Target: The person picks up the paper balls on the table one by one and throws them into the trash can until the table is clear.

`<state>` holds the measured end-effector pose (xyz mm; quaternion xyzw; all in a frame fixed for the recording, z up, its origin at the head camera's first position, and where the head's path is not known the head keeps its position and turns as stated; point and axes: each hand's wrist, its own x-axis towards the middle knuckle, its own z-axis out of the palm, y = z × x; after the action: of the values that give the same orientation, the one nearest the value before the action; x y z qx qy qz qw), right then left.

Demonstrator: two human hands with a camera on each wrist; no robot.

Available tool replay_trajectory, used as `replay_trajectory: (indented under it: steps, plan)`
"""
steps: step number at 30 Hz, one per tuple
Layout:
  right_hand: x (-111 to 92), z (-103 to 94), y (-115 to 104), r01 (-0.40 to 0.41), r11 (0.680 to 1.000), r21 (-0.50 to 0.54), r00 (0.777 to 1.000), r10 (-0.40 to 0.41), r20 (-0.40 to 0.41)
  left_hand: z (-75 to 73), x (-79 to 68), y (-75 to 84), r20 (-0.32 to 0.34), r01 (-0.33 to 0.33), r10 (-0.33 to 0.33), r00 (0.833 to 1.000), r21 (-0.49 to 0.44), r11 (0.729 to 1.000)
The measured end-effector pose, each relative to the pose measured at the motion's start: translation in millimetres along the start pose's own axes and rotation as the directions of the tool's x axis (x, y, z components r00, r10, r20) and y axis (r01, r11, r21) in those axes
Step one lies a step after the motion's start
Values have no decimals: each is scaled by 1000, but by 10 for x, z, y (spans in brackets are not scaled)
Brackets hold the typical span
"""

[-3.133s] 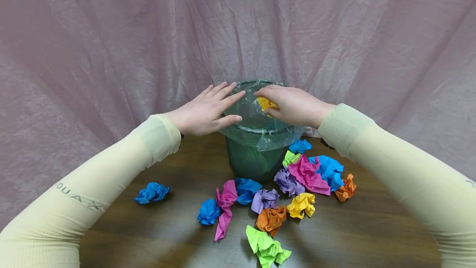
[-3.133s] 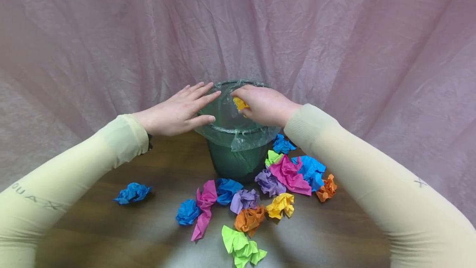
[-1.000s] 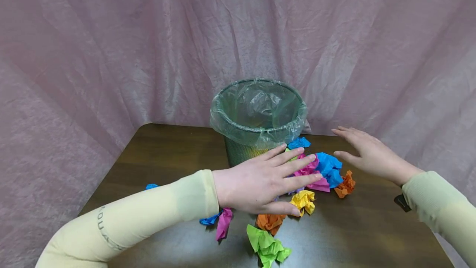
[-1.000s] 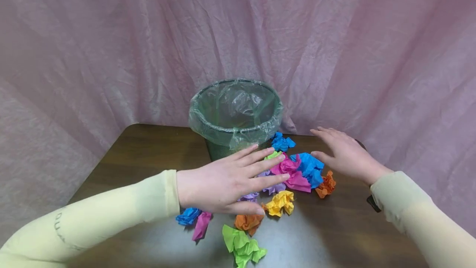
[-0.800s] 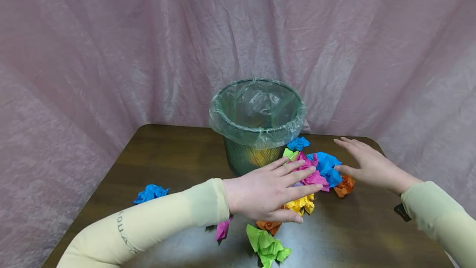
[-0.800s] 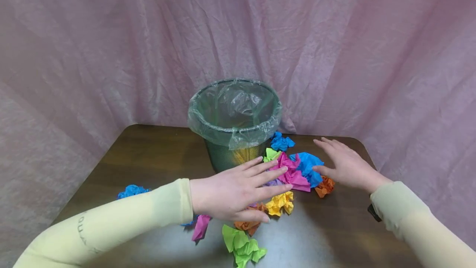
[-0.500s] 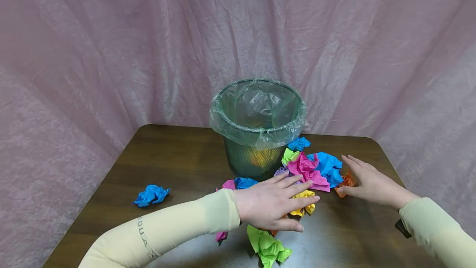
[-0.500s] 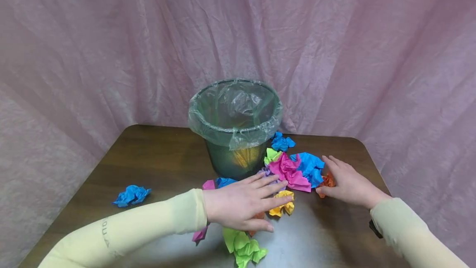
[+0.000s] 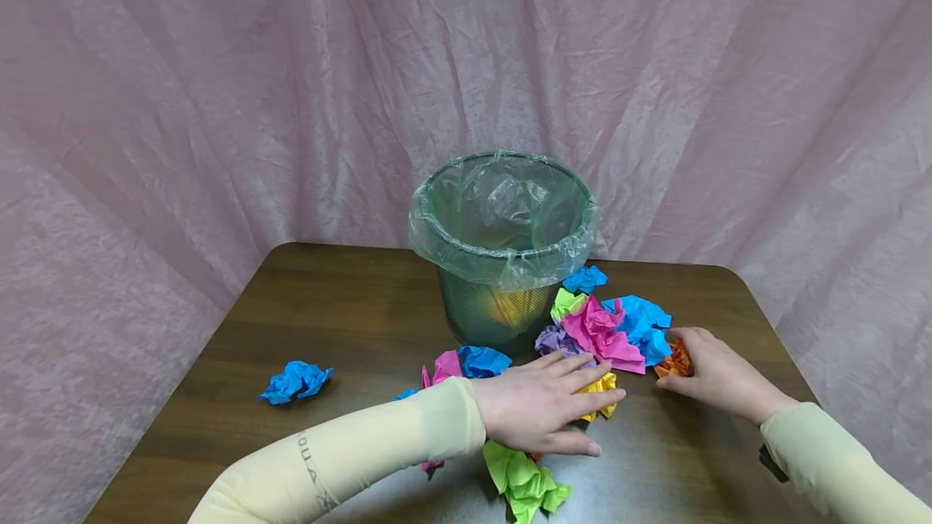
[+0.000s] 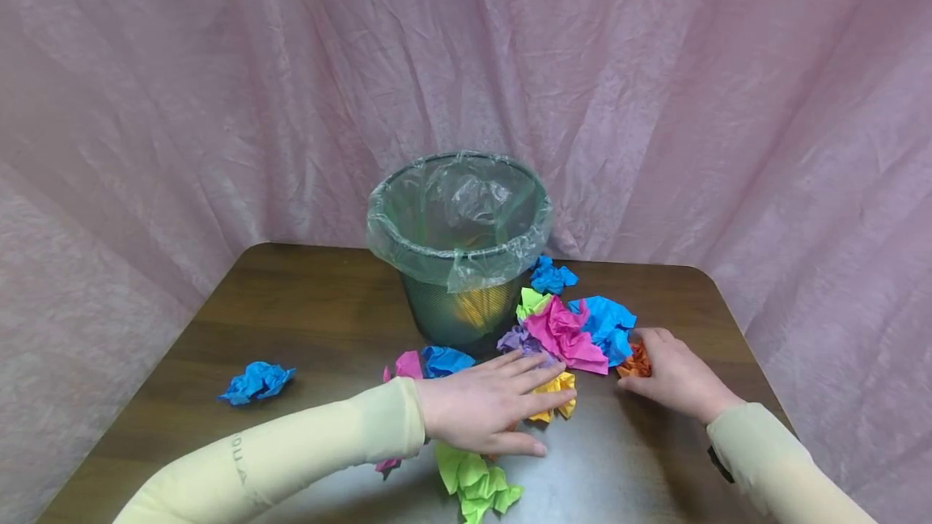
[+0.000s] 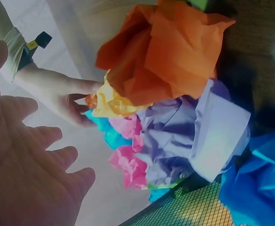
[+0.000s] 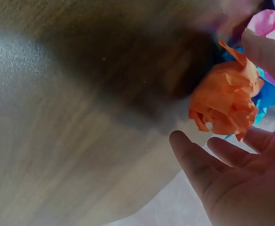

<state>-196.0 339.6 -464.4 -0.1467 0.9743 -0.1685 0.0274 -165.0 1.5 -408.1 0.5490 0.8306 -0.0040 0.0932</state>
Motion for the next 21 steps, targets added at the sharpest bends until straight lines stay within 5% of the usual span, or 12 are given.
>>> replay_trajectory:
  steps: [21]
  plan:
    - [5,110,59,18,994,-109,999,-22,-40,60,133,9,48,30,-28,998,-40,999]
